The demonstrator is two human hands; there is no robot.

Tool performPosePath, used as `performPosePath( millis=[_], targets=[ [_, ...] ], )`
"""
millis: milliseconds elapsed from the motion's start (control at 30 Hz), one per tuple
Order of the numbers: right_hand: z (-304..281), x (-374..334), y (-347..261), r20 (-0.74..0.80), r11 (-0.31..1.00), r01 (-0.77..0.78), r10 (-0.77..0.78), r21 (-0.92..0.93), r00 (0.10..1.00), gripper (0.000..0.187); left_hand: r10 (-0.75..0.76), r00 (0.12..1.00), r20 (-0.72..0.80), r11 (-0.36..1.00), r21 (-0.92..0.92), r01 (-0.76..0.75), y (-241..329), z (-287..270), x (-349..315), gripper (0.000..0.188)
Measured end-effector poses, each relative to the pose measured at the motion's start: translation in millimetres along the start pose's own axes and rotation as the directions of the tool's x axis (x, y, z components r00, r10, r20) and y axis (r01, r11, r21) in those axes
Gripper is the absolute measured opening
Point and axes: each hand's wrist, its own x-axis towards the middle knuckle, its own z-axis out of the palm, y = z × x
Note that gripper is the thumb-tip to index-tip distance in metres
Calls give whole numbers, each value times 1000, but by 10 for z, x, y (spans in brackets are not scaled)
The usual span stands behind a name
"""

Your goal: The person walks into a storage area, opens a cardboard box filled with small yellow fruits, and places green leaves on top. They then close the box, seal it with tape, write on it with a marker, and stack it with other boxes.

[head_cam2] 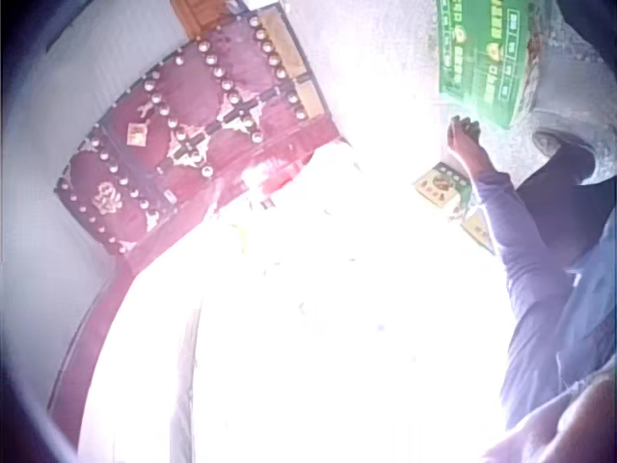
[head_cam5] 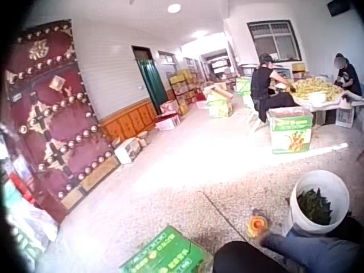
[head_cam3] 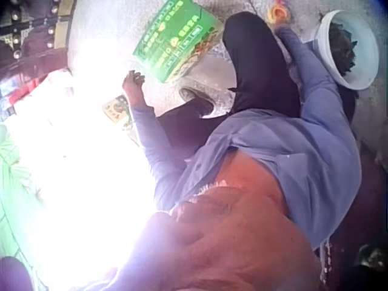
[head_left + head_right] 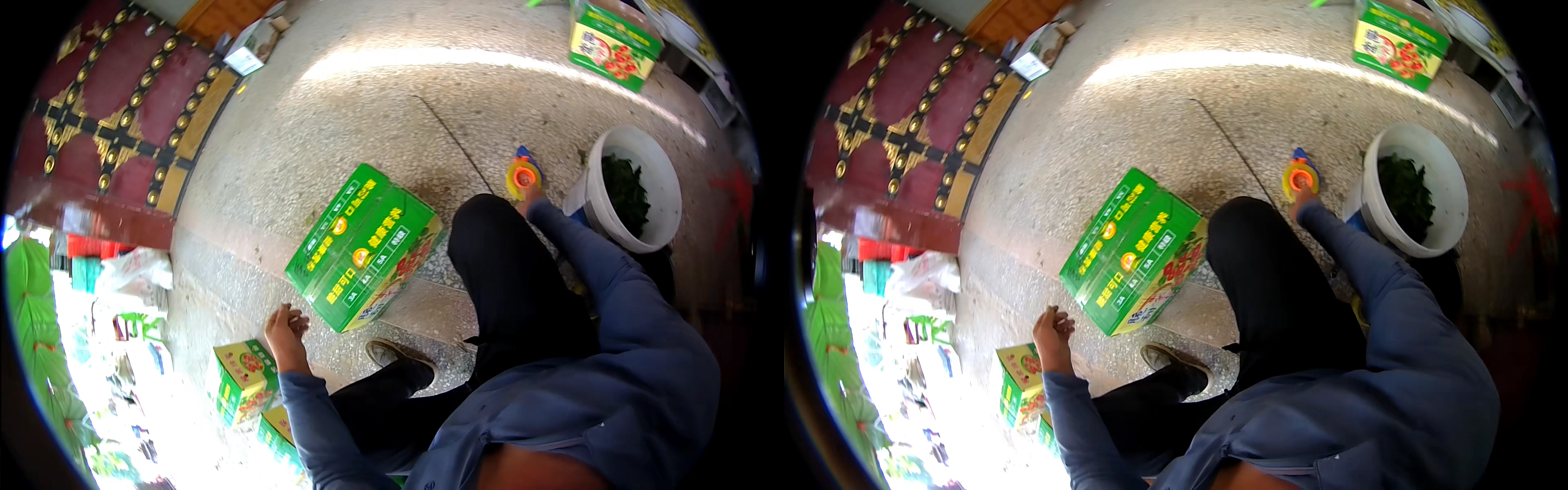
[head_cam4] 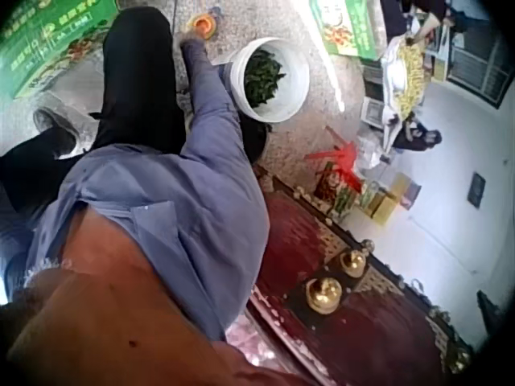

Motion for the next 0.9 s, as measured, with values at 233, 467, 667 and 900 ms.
performPosePath(
  millis=[233, 467, 667, 900],
  targets=[
    [-1707, 142, -2769, 122, 797, 256, -378, 547, 918, 55, -215, 928, -305, 976, -95, 195, -582, -920, 569, 55],
    [-702, 917, -3273, 214, 983, 178, -184, 44, 959, 71, -358, 922, -147, 933, -33, 358, -1340, -180, 1404, 69],
    [-83, 872, -3900, 262, 976, -99, 47, 192, 964, 70, -267, 938, -221, 960, -141, 240, -1720, -467, 1671, 73],
    [-60, 747, -3998, 84, 966, -204, 193, 160, 978, 60, -405, 879, -251, 913, -158, 376, -1499, -193, 1493, 73]
  ],
)
